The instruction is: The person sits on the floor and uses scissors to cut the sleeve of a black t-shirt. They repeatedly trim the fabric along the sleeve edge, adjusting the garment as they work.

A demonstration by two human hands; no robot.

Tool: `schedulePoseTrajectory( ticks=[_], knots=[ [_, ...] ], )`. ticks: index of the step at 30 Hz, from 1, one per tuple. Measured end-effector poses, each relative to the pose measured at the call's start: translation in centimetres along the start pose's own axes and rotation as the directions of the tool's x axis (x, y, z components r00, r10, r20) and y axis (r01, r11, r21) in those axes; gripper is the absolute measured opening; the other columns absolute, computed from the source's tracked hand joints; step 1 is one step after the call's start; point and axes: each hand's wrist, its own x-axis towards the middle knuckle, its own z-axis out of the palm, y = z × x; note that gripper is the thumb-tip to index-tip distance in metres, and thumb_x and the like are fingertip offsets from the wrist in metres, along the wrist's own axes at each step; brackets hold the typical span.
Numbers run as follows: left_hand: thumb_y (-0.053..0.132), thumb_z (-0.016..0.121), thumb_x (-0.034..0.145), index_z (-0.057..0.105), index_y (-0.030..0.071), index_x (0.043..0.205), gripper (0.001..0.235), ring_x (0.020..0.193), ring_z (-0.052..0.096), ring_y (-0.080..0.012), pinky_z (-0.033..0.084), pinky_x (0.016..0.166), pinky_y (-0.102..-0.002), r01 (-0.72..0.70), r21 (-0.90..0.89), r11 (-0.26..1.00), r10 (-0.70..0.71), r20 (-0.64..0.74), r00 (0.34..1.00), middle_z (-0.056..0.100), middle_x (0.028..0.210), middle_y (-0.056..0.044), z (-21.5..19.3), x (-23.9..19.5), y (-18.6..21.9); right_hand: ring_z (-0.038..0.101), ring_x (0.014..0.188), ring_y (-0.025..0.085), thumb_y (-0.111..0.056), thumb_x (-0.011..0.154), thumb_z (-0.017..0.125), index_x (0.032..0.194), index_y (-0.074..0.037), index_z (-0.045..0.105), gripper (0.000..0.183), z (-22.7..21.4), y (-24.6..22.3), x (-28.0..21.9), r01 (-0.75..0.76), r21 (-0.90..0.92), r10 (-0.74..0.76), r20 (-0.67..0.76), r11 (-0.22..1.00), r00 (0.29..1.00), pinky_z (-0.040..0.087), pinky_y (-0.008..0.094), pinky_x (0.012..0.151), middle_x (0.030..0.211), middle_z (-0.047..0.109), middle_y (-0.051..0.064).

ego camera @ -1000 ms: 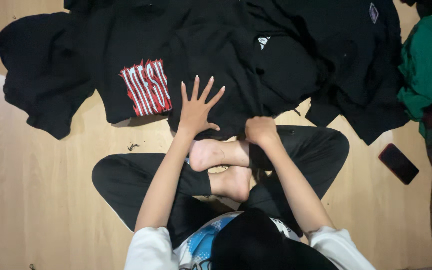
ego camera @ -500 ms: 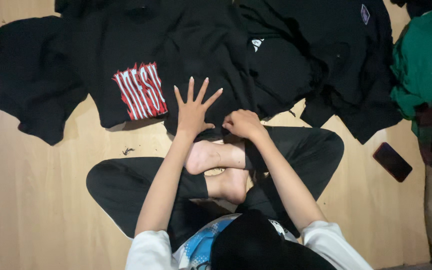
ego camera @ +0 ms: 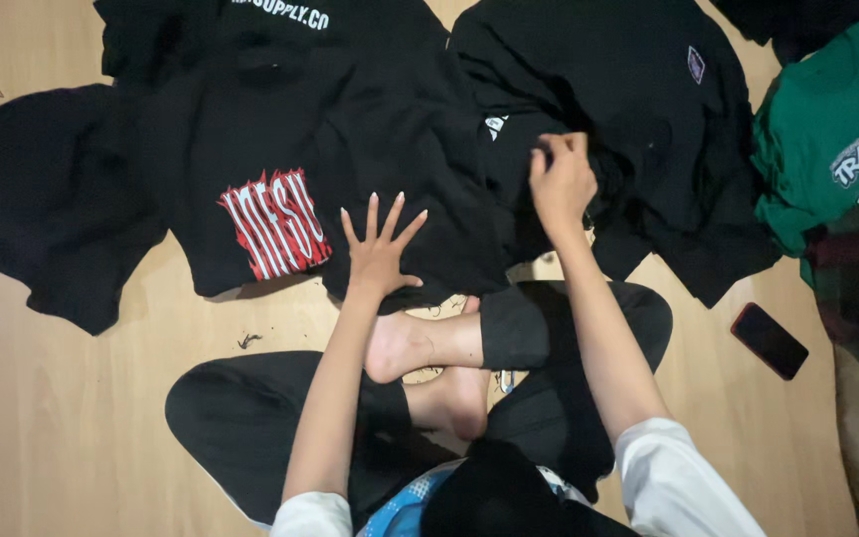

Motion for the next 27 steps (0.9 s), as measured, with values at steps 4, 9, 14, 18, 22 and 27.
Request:
schedulePoseTrajectory(
  ticks=[4,9,14,18,22,27],
  knots=[
    [0.067,0.088,0.058,0.015,0.052,0.161,0.127,0.159,-0.008,-0.0338,-0.009,0.118,-0.077,0.007,0.018,1.000,-0.007,-0.015,1.000,-0.002,0.174,0.006,1.1,0.5,-0.2,0.073,0.088,0.045,-0.010,0.096,0.072,0.130,-0.011,0.072,0.034,0.9,0.9,1.1,-0.097,-0.077,0.086,-0.135,0.992,0.987,0.061,0.058,0.078,0.154,0.035,0.011],
    [0.065,0.089,0.055,0.016,0.052,0.160,0.128,0.159,-0.005,-0.0344,-0.009,0.118,-0.077,0.007,0.003,1.000,-0.007,-0.041,0.999,0.000,0.175,0.006,2.1,0.7,-0.3,0.075,0.084,0.044,0.001,0.094,0.074,0.135,-0.004,0.070,0.041,1.2,0.8,1.3,-0.121,-0.142,0.084,-0.245,0.982,0.966,0.062,0.059,0.079,0.165,0.016,0.012],
    [0.066,0.088,0.057,0.017,0.052,0.160,0.126,0.159,-0.010,-0.0330,-0.009,0.118,-0.078,0.010,0.003,1.000,-0.010,-0.018,1.000,-0.003,0.174,0.008,1.1,0.8,-0.1,0.076,0.078,0.038,-0.004,0.098,0.069,0.137,-0.012,0.066,0.040,1.8,1.4,1.5,-0.195,-0.156,0.127,-0.361,0.968,0.924,0.063,0.053,0.072,0.165,0.015,0.005],
    [0.073,0.087,0.045,0.015,0.044,0.164,0.142,0.157,-0.010,-0.0406,-0.001,0.114,-0.081,-0.112,0.104,0.988,0.138,-0.286,0.948,-0.003,0.174,-0.002,1.4,0.6,-0.7,0.075,0.087,0.040,-0.007,0.096,0.069,0.138,-0.017,0.066,0.043,1.8,2.5,1.9,-0.220,-0.160,0.163,-0.309,0.962,0.937,0.055,0.053,0.061,0.167,0.012,-0.003],
    [0.075,0.083,0.046,0.024,0.044,0.163,0.134,0.157,0.000,-0.0426,0.004,0.112,-0.083,-0.101,0.084,0.991,0.122,-0.298,0.947,0.008,0.174,-0.002,1.5,0.7,-0.7,0.075,0.096,0.036,-0.010,0.098,0.057,0.140,-0.013,0.060,0.043,2.2,2.9,2.5,-0.169,-0.054,0.148,-0.281,0.984,0.948,0.053,0.052,0.058,0.161,0.035,-0.004],
    [0.078,0.080,0.050,0.027,0.040,0.163,0.130,0.157,0.001,-0.0451,0.005,0.112,-0.083,-0.099,0.092,0.991,0.122,-0.290,0.949,0.009,0.174,-0.005,1.8,0.6,-1.1,0.072,0.102,0.032,-0.010,0.102,0.054,0.114,-0.006,0.071,0.021,0.9,3.7,4.2,0.063,0.151,0.023,-0.507,0.987,0.862,0.057,0.042,0.080,0.128,0.065,0.006]
  ],
)
